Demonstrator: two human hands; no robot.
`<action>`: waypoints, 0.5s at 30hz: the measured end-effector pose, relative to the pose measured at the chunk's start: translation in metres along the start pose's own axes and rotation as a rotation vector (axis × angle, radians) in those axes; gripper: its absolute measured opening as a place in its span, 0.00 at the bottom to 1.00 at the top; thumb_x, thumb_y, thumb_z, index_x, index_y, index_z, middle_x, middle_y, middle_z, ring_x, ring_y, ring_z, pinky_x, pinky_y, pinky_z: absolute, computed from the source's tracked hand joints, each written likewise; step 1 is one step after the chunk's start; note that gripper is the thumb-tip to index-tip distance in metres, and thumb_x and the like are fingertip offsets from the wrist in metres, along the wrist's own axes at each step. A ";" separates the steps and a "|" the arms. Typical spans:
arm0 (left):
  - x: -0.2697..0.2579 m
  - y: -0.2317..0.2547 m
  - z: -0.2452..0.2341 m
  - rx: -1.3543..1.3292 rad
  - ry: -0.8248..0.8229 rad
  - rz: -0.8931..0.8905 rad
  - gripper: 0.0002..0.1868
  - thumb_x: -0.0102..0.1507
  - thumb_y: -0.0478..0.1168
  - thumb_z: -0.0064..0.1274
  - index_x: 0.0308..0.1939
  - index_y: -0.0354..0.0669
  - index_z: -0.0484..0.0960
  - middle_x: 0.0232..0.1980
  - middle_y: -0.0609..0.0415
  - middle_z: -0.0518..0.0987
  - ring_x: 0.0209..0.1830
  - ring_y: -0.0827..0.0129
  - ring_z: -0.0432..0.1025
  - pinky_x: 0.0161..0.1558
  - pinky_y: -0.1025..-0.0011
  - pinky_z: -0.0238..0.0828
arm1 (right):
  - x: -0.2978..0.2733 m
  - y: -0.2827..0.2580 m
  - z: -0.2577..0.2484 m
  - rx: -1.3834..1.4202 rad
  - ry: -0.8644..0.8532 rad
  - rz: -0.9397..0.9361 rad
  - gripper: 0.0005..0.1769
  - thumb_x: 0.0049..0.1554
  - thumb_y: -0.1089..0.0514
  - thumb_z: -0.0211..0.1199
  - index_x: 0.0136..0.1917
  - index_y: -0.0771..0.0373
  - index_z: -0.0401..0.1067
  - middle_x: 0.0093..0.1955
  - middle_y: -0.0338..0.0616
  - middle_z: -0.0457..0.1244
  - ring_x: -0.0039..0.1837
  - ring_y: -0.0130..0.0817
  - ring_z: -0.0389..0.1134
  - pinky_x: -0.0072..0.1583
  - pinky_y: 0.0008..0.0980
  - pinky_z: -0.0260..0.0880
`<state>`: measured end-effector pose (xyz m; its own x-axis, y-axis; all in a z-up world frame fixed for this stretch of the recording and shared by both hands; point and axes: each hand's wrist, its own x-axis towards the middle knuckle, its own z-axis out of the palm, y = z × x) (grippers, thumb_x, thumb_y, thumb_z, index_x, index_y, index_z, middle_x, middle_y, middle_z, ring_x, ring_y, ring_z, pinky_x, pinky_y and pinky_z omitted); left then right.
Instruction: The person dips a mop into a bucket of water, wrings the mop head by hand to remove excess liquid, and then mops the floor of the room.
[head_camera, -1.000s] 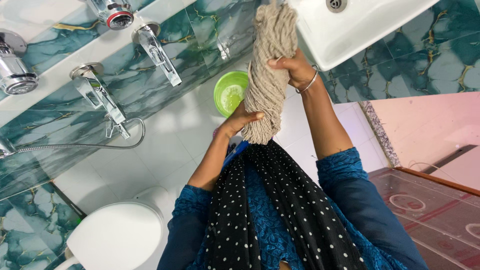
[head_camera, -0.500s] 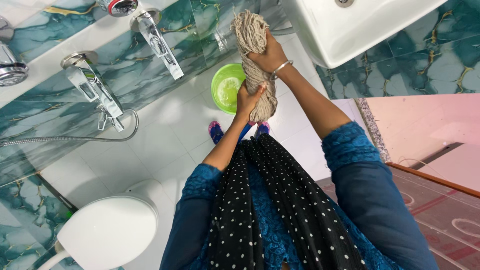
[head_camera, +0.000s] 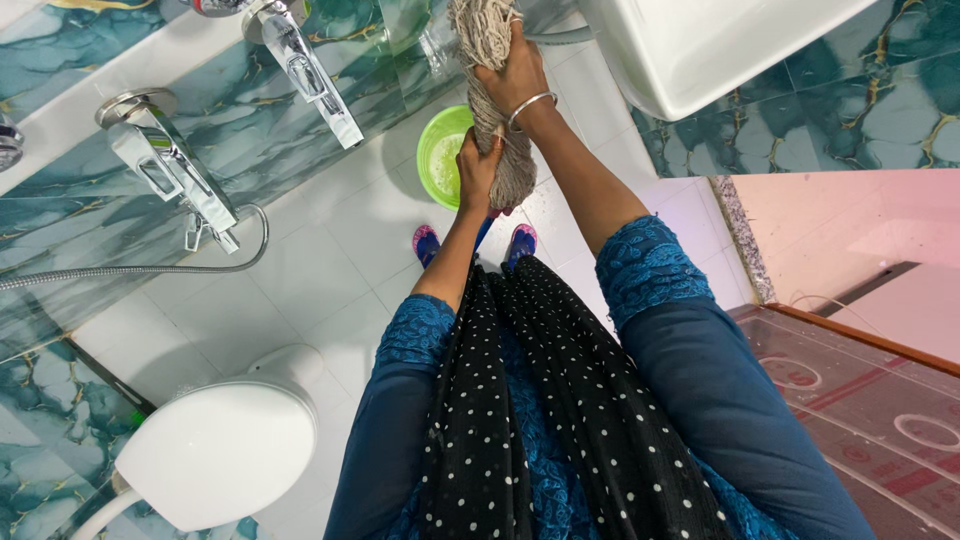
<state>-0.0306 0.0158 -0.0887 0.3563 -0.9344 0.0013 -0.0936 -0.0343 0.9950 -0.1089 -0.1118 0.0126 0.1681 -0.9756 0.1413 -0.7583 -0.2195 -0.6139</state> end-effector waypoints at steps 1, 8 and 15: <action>0.001 0.000 -0.001 0.006 0.001 -0.014 0.21 0.65 0.50 0.60 0.48 0.34 0.79 0.43 0.36 0.83 0.44 0.41 0.78 0.46 0.56 0.73 | 0.001 -0.003 0.001 -0.031 0.026 -0.007 0.49 0.49 0.51 0.78 0.72 0.73 0.54 0.58 0.71 0.64 0.62 0.68 0.65 0.64 0.51 0.67; -0.001 0.006 -0.010 -0.014 -0.060 -0.063 0.24 0.69 0.53 0.53 0.52 0.33 0.79 0.44 0.35 0.82 0.44 0.43 0.77 0.48 0.57 0.72 | -0.004 -0.008 -0.005 -0.055 -0.002 0.141 0.53 0.48 0.50 0.78 0.75 0.69 0.50 0.60 0.74 0.61 0.62 0.68 0.64 0.62 0.50 0.68; -0.010 0.062 -0.081 -0.735 -0.533 -0.429 0.45 0.66 0.61 0.52 0.79 0.42 0.56 0.75 0.47 0.67 0.73 0.60 0.64 0.69 0.64 0.62 | -0.008 -0.011 -0.055 0.330 -0.136 0.276 0.49 0.49 0.46 0.74 0.74 0.68 0.53 0.67 0.54 0.66 0.69 0.45 0.69 0.70 0.35 0.66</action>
<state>0.0352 0.0520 -0.0192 -0.2544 -0.9374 -0.2379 0.6067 -0.3463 0.7155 -0.1363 -0.1009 0.0610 0.0852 -0.9846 -0.1524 -0.5484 0.0814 -0.8323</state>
